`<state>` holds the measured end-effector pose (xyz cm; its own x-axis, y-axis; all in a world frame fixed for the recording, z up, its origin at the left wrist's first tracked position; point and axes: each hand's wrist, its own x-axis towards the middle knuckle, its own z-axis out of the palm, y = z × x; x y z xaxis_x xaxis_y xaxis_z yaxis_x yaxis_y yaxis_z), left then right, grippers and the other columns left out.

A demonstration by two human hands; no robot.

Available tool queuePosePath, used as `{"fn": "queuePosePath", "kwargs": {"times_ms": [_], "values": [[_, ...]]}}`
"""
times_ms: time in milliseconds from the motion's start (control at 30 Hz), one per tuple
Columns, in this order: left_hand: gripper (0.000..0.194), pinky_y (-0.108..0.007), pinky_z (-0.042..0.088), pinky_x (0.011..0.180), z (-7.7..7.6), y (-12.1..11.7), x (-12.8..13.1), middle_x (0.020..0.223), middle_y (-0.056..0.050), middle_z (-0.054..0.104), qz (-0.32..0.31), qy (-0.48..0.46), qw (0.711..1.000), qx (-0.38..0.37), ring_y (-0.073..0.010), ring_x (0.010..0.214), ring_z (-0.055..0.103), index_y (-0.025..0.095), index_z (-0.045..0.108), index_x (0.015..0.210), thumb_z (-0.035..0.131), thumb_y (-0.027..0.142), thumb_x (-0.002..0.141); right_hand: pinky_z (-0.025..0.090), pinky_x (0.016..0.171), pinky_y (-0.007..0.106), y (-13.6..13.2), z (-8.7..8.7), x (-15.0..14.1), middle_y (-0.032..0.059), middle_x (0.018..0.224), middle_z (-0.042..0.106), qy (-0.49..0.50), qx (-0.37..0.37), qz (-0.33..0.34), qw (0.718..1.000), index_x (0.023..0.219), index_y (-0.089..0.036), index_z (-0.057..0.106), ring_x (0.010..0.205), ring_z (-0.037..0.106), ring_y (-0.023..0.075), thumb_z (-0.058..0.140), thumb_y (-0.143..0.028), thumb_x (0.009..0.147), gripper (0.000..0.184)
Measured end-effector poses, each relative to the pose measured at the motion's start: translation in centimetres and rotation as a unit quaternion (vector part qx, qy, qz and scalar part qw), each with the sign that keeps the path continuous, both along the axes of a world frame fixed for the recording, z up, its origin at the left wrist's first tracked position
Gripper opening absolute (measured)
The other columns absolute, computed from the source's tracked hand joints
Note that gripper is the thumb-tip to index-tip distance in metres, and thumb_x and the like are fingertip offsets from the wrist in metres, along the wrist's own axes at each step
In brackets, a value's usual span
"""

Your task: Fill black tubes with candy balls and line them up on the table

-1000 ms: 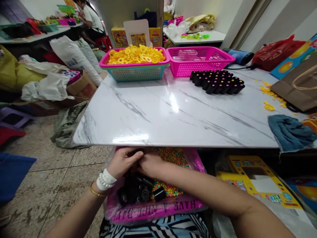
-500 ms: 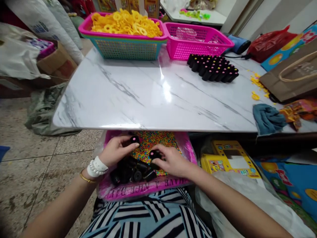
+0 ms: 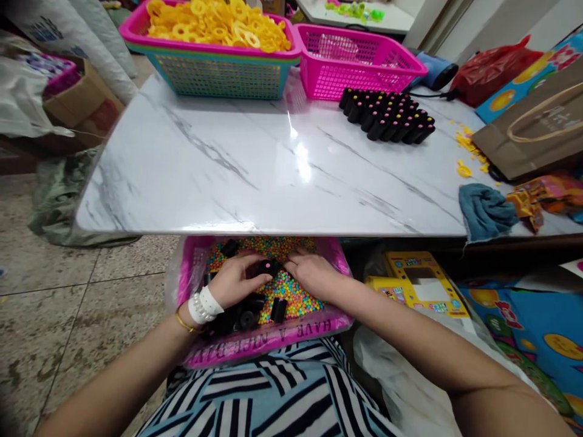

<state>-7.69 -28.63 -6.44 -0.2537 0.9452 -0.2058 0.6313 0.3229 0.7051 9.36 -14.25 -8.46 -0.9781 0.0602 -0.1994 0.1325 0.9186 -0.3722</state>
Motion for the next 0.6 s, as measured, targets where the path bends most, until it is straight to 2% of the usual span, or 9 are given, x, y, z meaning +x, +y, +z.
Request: {"fn": "queuePosePath", "kwargs": {"times_ms": [100,200,300,367,433,533,600], "values": [[0.037,-0.036,0.049,0.085,0.3,0.0,-0.2,0.102,-0.011,0.070,0.031,-0.018,0.999,0.038,-0.0233,0.093,0.064,0.013,0.067,0.107,0.066,0.038,0.079,0.048,0.092,0.039,-0.5,0.8,0.6,0.0100,0.107,0.067,0.063,-0.149,-0.016,0.987,0.116,-0.017,0.065,0.103,0.059,0.0223,0.059,-0.014,0.086,0.030],[0.040,-0.037,0.050,0.087,0.6,0.1,-0.4,0.102,-0.010,0.071,0.052,-0.053,0.995,0.060,-0.0228,0.094,0.065,0.014,0.065,0.111,0.066,0.040,0.081,0.048,0.093,0.034,-0.2,1.6,1.9,0.0058,0.111,0.067,0.093,-0.339,-0.048,0.935,0.118,-0.022,0.064,0.103,0.062,0.0173,0.065,-0.021,0.085,0.034],[0.037,-0.036,0.050,0.090,0.6,0.1,-0.5,0.102,-0.008,0.071,0.035,-0.071,0.993,0.092,-0.0214,0.096,0.065,0.016,0.063,0.112,0.065,0.038,0.082,0.049,0.091,0.033,0.1,1.8,3.0,0.0046,0.111,0.068,0.087,-0.429,-0.112,0.892,0.116,-0.022,0.064,0.102,0.063,0.0164,0.067,-0.028,0.085,0.032],[0.033,-0.036,0.048,0.093,0.4,0.2,-0.3,0.107,-0.008,0.069,0.003,-0.054,0.991,0.123,-0.0212,0.101,0.063,0.017,0.062,0.112,0.063,0.035,0.084,0.049,0.091,0.032,0.1,1.7,3.4,0.0044,0.111,0.068,0.093,-0.433,-0.144,0.885,0.116,-0.021,0.064,0.101,0.063,0.0164,0.067,-0.028,0.084,0.033],[0.031,-0.038,0.046,0.097,0.0,0.4,0.1,0.114,-0.009,0.067,-0.049,-0.018,0.990,0.133,-0.0224,0.107,0.061,0.017,0.059,0.112,0.060,0.033,0.086,0.049,0.091,0.032,0.2,1.6,3.6,0.0045,0.112,0.068,0.116,-0.401,-0.141,0.898,0.116,-0.021,0.063,0.102,0.063,0.0163,0.066,-0.025,0.084,0.033],[0.029,-0.037,0.049,0.091,-0.8,0.8,0.6,0.111,-0.011,0.066,-0.134,0.039,0.987,0.085,-0.0234,0.102,0.062,0.017,0.055,0.113,0.053,0.035,0.090,0.048,0.090,0.031,0.9,1.0,3.4,0.0060,0.109,0.067,0.158,-0.295,-0.109,0.936,0.115,-0.020,0.063,0.101,0.062,0.0165,0.063,-0.020,0.085,0.030],[0.032,-0.036,0.051,0.081,-1.1,0.9,0.8,0.100,-0.011,0.066,-0.156,0.092,0.983,0.044,-0.0240,0.091,0.064,0.016,0.054,0.113,0.048,0.039,0.092,0.048,0.087,0.031,1.3,0.4,3.3,0.0081,0.105,0.067,0.153,-0.196,-0.092,0.964,0.114,-0.017,0.063,0.097,0.061,0.0180,0.060,-0.019,0.086,0.028]]}}
